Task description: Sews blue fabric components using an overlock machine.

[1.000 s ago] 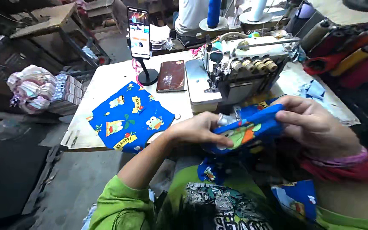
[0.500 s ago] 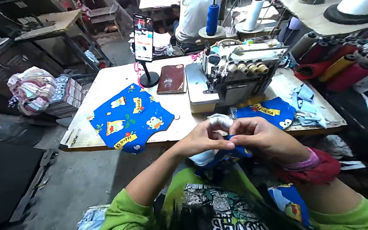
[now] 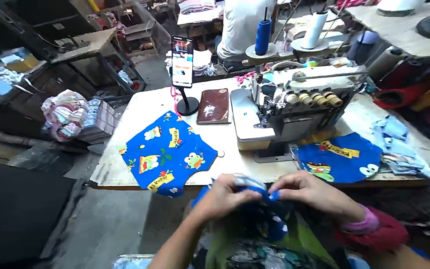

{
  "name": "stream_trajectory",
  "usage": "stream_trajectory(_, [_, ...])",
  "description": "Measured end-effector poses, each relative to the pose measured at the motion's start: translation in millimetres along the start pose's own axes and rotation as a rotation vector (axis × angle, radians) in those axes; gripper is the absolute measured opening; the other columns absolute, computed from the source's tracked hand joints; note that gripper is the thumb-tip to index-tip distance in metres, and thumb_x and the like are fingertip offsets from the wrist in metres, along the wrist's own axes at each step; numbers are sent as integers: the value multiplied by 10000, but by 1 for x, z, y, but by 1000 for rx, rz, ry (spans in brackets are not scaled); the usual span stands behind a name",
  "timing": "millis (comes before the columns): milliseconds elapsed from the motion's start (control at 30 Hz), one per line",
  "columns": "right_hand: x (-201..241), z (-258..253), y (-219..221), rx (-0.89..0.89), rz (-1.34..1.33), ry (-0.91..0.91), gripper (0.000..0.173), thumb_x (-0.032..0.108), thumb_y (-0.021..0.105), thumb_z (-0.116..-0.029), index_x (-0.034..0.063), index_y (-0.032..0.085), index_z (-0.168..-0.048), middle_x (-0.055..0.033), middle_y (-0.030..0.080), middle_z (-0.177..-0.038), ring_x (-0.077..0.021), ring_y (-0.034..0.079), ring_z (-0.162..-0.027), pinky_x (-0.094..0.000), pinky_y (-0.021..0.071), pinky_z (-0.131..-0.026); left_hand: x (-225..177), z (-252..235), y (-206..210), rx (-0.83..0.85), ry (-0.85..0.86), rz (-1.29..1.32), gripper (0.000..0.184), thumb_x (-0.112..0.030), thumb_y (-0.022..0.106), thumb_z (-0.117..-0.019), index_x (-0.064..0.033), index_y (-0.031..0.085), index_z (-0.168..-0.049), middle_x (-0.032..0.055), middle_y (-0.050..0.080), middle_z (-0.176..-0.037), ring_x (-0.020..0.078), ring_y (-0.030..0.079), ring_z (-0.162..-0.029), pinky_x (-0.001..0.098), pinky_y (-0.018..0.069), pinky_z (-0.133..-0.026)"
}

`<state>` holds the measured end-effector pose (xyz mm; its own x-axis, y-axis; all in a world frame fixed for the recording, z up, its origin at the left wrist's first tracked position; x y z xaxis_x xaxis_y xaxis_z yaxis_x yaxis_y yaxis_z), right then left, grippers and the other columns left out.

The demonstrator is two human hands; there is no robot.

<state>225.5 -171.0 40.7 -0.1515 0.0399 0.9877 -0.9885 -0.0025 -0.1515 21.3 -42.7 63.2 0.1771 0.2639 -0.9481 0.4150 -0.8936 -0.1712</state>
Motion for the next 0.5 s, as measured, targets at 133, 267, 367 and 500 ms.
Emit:
stream_trajectory(133, [-23, -11, -5, -115, -321, 36, 159, 123, 835, -730, 196, 712, -801, 106, 709, -783, 20, 655, -702, -151, 550, -632, 30, 5, 6, 12, -203, 126, 116, 17, 715, -879, 56, 726, -988, -1, 740, -942, -36, 668, -873, 173, 556, -823])
stream_trajectory(267, [-46, -12, 1, 12, -444, 152, 140, 171, 822, -769, 227, 715, -840, 122, 707, -802, 30, 649, -708, -149, 542, -640, 47, 0, 3, -133, -229, 275, 61, -27, 675, -924, -12, 734, -930, -80, 732, -876, -52, 664, -827, 178, 558, -785])
stream_trajectory(367, [-53, -15, 3, 139, -411, 134, 62, 222, 721, -923, 213, 782, -925, 141, 735, -870, 55, 658, -776, -143, 540, -706, 48, -12, -8, -122, -133, 269, 80, -41, 671, -938, 20, 719, -925, -62, 704, -902, -53, 642, -868, 170, 547, -811])
stream_trajectory(500, [-46, -17, -8, 42, -371, 136, 119, 142, 802, -807, 205, 717, -862, 122, 719, -822, 24, 669, -730, -149, 559, -671, 47, -25, -17, -63, -101, 221, 134, -56, 639, -959, 64, 695, -936, -31, 678, -906, -55, 615, -873, 159, 522, -809])
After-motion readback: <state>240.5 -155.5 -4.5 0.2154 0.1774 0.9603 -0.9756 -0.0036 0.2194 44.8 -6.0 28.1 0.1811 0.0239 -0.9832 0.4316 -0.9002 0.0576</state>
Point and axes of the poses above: each hand's wrist, its own z-axis away from the middle knuckle, its own y-axis out of the palm, x = y × z, the point moved 2 cm from there along -z, towards the middle knuckle
